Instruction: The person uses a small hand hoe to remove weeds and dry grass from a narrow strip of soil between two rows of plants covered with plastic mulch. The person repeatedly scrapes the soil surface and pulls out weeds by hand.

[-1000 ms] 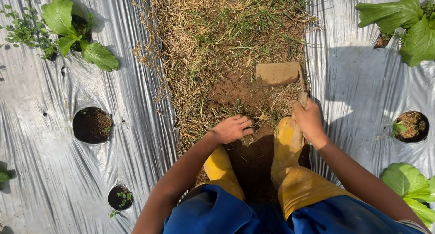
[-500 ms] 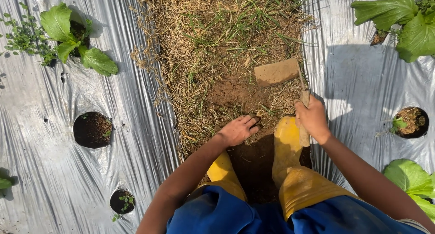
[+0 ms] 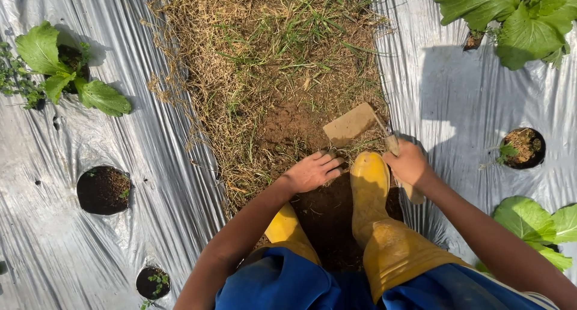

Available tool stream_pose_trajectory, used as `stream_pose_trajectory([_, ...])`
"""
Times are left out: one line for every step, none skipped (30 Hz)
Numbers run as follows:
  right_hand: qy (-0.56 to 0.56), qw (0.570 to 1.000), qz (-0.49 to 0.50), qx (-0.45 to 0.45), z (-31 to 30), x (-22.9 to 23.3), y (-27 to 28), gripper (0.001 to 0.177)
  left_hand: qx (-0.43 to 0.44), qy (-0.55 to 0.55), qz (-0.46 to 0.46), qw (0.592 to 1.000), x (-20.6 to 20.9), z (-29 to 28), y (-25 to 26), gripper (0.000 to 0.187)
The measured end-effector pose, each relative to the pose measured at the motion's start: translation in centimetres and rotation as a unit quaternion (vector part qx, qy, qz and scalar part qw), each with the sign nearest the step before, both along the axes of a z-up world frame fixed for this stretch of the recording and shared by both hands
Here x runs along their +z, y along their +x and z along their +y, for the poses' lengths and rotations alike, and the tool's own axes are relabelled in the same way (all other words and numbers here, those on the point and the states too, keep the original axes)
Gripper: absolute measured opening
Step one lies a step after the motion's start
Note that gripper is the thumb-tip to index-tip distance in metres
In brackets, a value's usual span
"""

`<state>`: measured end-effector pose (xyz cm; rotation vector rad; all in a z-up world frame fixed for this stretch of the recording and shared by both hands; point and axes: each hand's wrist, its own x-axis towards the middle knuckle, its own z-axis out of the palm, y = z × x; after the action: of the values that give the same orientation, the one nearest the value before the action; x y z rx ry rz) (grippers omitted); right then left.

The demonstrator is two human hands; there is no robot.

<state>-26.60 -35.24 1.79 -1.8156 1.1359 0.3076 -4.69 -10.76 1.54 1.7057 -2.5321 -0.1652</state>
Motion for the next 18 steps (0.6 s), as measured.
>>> stream_pose_trajectory([-0.001,1.000,0.000,0.000,0.3,2.4,1.1,0.022,0.000,-0.001,0.000,1.000,-0.3,-0.1,-0.1,0.027])
stream_pose_trajectory([0.015,0.996,0.056,0.063,0.7,4.7,2.2,0.027,0.008,-0.064,0.020,0.998,-0.6,-0.1,-0.1,0.021])
stream_pose_trajectory([0.031,0.985,0.114,0.127,1.0,7.2,3.2,0.035,0.017,-0.126,0.041,0.991,-0.9,-0.1,-0.3,0.016])
stream_pose_trajectory([0.031,0.984,0.116,0.128,0.5,6.8,3.4,0.035,0.018,-0.126,0.043,0.991,-1.9,0.0,-1.0,0.016])
stream_pose_trajectory([0.020,0.984,0.102,0.146,-0.1,6.4,4.0,0.031,0.028,-0.131,0.050,0.990,-3.0,0.1,-1.4,0.022])
stream_pose_trajectory([0.010,0.983,0.089,0.163,-0.7,6.0,4.6,0.027,0.037,-0.136,0.057,0.988,-4.0,0.2,-1.8,0.028])
stream_pose_trajectory([0.010,0.982,0.089,0.166,-1.0,5.7,4.9,0.027,0.040,-0.135,0.057,0.988,-4.3,0.3,-1.9,0.028])
stream_pose_trajectory([0.001,0.990,0.064,0.123,-1.2,5.5,5.2,0.029,0.033,-0.111,0.041,0.992,-4.5,0.5,-2.0,0.030])
stream_pose_trajectory([-0.010,0.996,0.038,0.079,-1.7,5.2,5.6,0.032,0.025,-0.087,0.024,0.996,-4.8,0.4,-1.9,0.031])
stream_pose_trajectory([-0.010,0.996,0.037,0.082,-1.6,4.8,5.0,0.032,0.028,-0.087,0.022,0.996,-4.3,0.3,-1.7,0.031])
stream_pose_trajectory([-0.016,0.991,0.063,0.118,-1.3,4.5,4.3,0.033,0.021,-0.078,0.022,0.997,-3.9,0.3,-1.5,0.031])
stream_pose_trajectory([-0.023,0.984,0.089,0.153,-1.1,4.0,3.6,0.033,0.015,-0.068,0.023,0.997,-3.4,0.3,-1.3,0.030])
stream_pose_trajectory([-0.022,0.984,0.090,0.151,-0.3,5.8,4.2,0.033,0.014,-0.068,0.024,0.997,-2.5,0.0,-1.1,0.030])
stream_pose_trajectory([-0.008,0.976,0.122,0.182,0.5,7.6,4.8,0.040,0.008,-0.057,0.003,0.998,-1.6,-0.3,-0.9,0.033])
stream_pose_trajectory([0.007,0.965,0.155,0.212,1.2,9.4,5.3,0.048,0.003,-0.047,-0.016,0.999,-0.7,-0.8,-0.8,0.037])
stream_pose_trajectory([0.006,0.965,0.157,0.211,1.0,8.5,4.9,0.048,0.001,-0.048,-0.014,0.999,-1.3,-1.1,-1.3,0.037])
stream_pose_trajectory([-0.002,0.975,0.124,0.182,0.7,7.6,4.9,0.039,0.005,-0.015,-0.016,1.000,-1.9,-1.4,-1.5,0.042])
stream_pose_trajectory([-0.010,0.984,0.091,0.152,0.5,6.7,4.8,0.031,0.008,0.018,-0.018,1.000,-2.5,-1.8,-1.7,0.047])
